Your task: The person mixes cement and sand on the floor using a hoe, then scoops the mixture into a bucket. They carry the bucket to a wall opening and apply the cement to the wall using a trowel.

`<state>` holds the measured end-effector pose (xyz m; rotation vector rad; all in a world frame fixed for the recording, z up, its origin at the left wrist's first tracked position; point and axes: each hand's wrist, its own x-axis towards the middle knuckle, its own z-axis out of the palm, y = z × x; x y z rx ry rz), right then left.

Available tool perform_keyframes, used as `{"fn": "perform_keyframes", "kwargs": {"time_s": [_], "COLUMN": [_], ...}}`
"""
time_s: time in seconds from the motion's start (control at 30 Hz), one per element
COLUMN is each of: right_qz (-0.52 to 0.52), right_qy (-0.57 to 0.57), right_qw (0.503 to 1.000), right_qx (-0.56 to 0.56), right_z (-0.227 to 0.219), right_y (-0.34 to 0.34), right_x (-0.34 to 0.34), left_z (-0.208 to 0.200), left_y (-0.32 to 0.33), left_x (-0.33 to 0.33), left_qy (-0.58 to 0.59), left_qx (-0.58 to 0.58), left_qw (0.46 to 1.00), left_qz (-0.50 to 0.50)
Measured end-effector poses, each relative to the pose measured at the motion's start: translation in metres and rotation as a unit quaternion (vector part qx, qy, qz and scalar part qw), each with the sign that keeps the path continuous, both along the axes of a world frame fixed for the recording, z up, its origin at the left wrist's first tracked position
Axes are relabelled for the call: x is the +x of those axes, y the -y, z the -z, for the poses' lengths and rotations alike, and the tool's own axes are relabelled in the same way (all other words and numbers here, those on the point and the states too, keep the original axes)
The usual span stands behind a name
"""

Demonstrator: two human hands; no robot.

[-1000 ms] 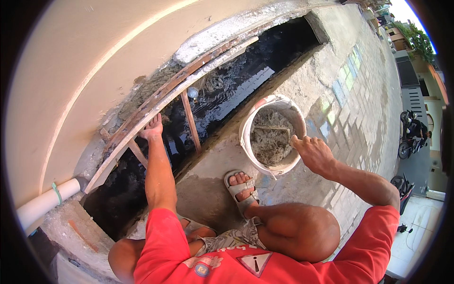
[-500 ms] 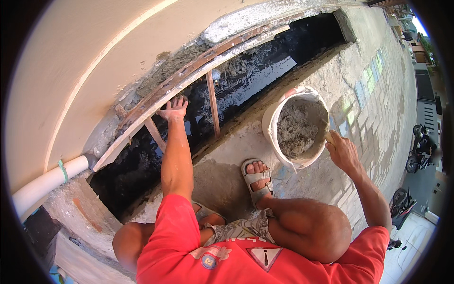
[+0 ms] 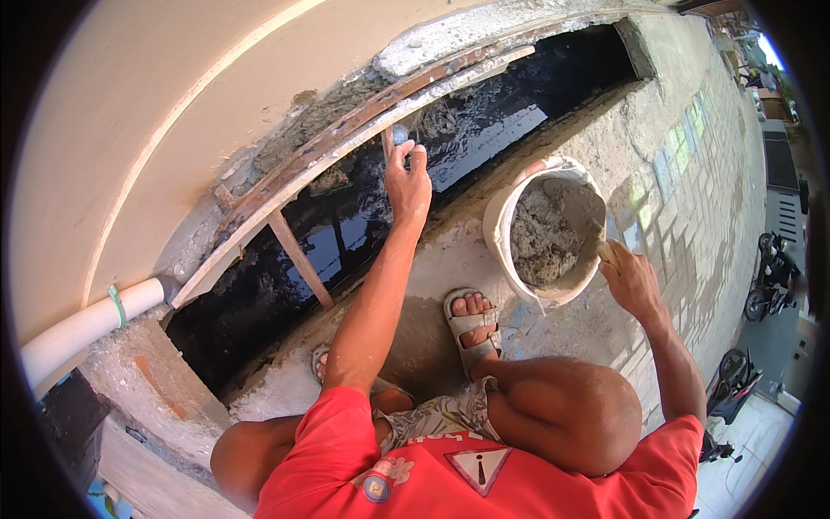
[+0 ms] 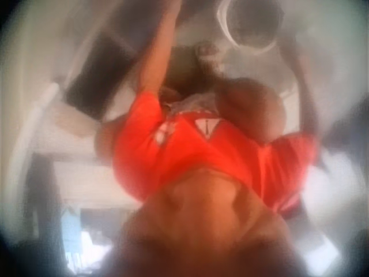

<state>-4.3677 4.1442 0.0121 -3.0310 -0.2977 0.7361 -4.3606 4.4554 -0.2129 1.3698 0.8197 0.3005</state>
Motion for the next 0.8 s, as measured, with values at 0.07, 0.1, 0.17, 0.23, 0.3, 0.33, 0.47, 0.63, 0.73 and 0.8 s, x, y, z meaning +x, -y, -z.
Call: {"fn": "perform_keyframes", "kwargs": {"time_s": [0.07, 0.1, 0.17, 0.23, 0.3, 0.33, 0.47, 0.63, 0.73, 0.8], "right_qz": [0.019, 0.015, 0.003, 0.005, 0.005, 0.003, 0.121, 0.188, 0.213, 0.230], "right_qy": [-0.061, -0.067, -0.081, -0.111, -0.143, -0.159, -0.284, -0.338, -0.329, -0.318], "right_qw": [0.998, 0.998, 0.996, 0.992, 0.986, 0.982, 0.942, 0.902, 0.888, 0.883], "right_qx": [-0.016, -0.002, 0.030, 0.053, 0.083, 0.101, 0.134, 0.191, 0.241, 0.258], "right_z": [0.010, 0.017, 0.030, 0.034, 0.039, 0.042, 0.028, 0.037, 0.040, 0.039], "right_y": [-0.004, -0.005, -0.006, -0.004, -0.002, -0.001, -0.032, -0.030, -0.023, -0.018], "right_x": [0.001, -0.003, -0.008, -0.008, -0.007, -0.007, -0.008, -0.026, -0.039, -0.047], "left_z": [-0.039, -0.045, -0.059, -0.068, -0.071, -0.071, -0.075, -0.082, -0.079, -0.077], "left_y": [0.023, 0.031, 0.053, 0.084, 0.095, 0.097, 0.102, 0.107, 0.102, 0.103], "left_x": [-0.004, -0.005, -0.007, -0.015, -0.019, -0.020, -0.026, -0.035, -0.036, -0.036], "left_qy": [0.051, 0.084, 0.103, 0.070, 0.075, 0.097, 0.086, 0.109, 0.097, 0.095], "left_qx": [0.113, 0.035, -0.030, -0.004, -0.047, -0.102, -0.039, 0.000, -0.024, -0.041], "left_qw": [0.991, 0.991, 0.976, 0.958, 0.952, 0.955, 0.970, 0.974, 0.974, 0.972], "left_qz": [0.047, 0.096, 0.189, 0.279, 0.292, 0.260, 0.223, 0.197, 0.203, 0.209]}}
